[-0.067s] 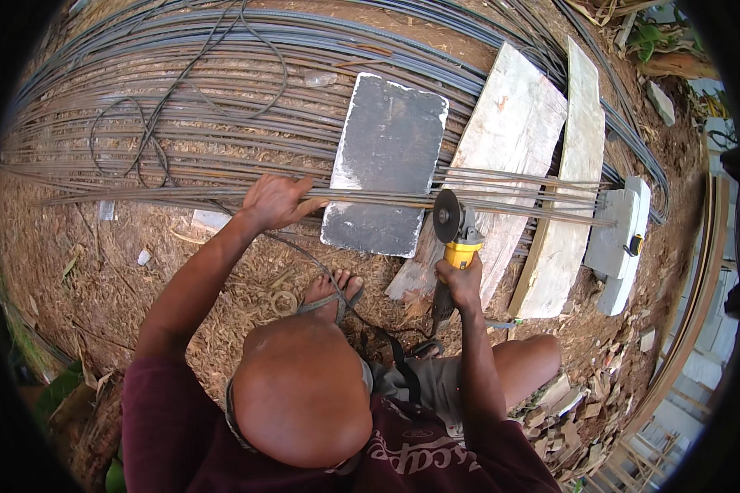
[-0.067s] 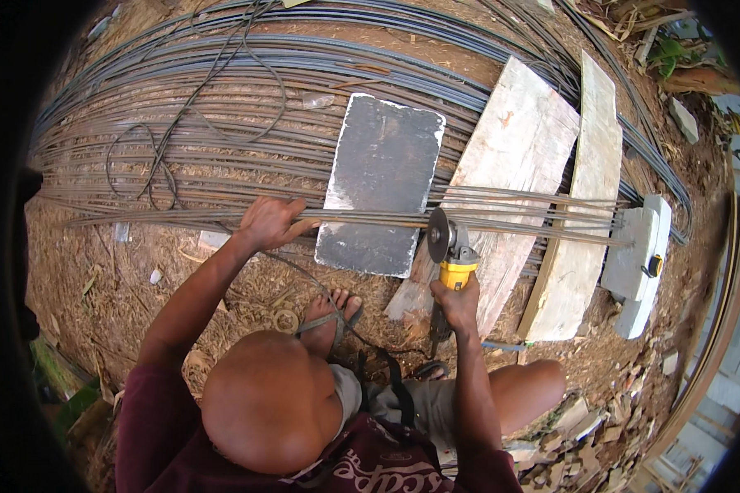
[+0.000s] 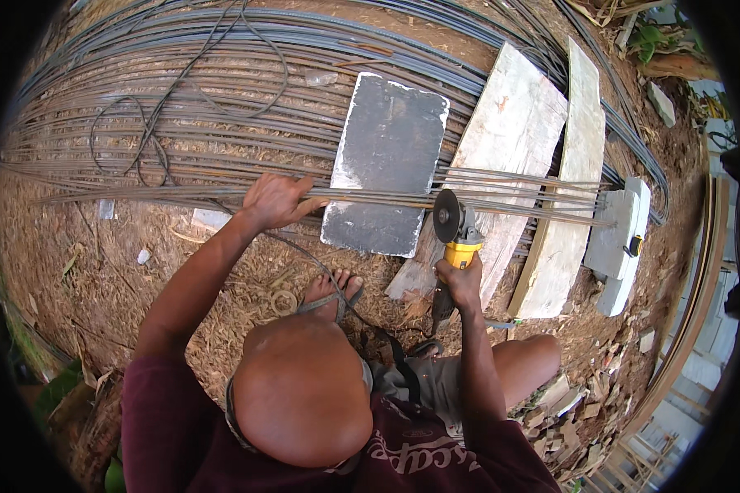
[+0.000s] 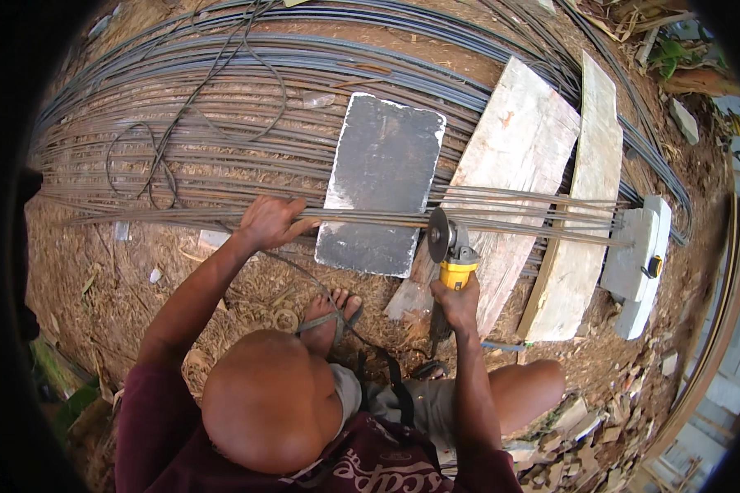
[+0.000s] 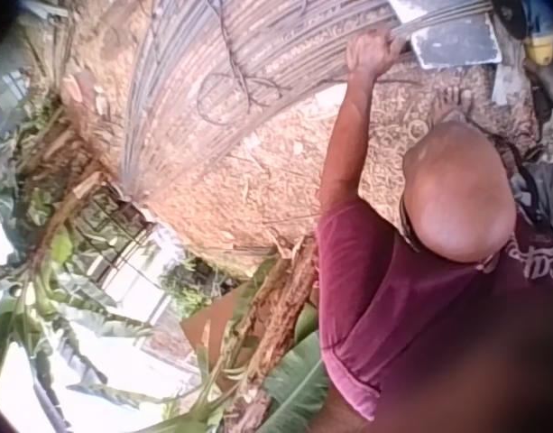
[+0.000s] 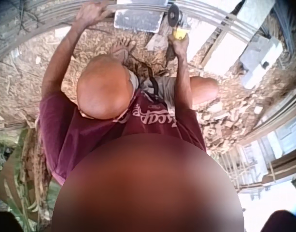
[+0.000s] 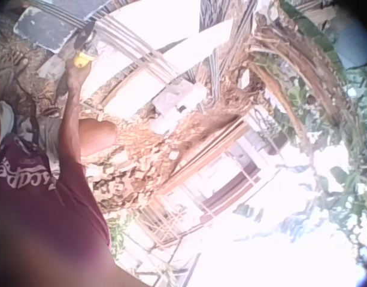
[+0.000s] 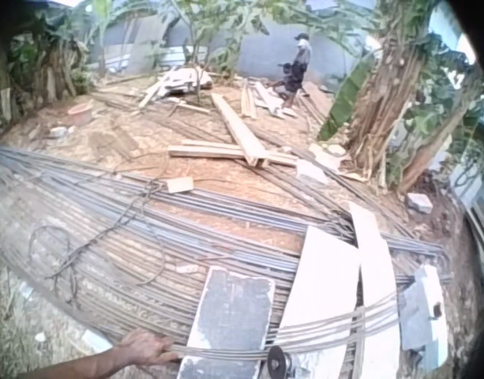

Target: The person uses an angle grinder to cut several metal rods placed on wooden planks. After cutting, the person gathers the cut pieces and stacks them together.

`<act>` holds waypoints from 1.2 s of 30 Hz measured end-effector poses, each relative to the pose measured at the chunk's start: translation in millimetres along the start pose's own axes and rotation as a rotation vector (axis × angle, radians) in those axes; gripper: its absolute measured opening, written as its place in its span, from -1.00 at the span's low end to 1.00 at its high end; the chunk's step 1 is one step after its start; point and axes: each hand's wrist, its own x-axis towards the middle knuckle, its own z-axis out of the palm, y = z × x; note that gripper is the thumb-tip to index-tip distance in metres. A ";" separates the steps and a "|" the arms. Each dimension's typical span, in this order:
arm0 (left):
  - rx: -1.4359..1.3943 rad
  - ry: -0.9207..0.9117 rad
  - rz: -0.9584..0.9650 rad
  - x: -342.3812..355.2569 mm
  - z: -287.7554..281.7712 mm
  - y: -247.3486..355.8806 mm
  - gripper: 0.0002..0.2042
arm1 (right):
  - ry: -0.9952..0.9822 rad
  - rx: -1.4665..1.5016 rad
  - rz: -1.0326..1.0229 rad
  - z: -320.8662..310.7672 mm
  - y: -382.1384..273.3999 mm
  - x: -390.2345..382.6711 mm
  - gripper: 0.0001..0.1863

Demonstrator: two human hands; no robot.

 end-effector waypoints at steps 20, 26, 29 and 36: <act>-0.021 0.005 -0.010 4.1 2.8 -7.0 -0.32 | 0.035 -0.021 0.006 5.1 3.2 3.8 -0.63; -0.029 0.003 -0.003 4.2 5.0 -9.5 -0.31 | 0.026 0.008 0.009 5.6 1.1 1.2 -0.64; -0.031 0.007 -0.001 4.0 5.4 -9.9 -0.30 | 0.041 -0.024 0.012 6.0 1.7 2.2 -0.64; -0.042 0.035 0.007 3.6 3.7 -8.3 -0.36 | 0.032 -0.034 -0.015 6.0 4.5 7.3 -0.64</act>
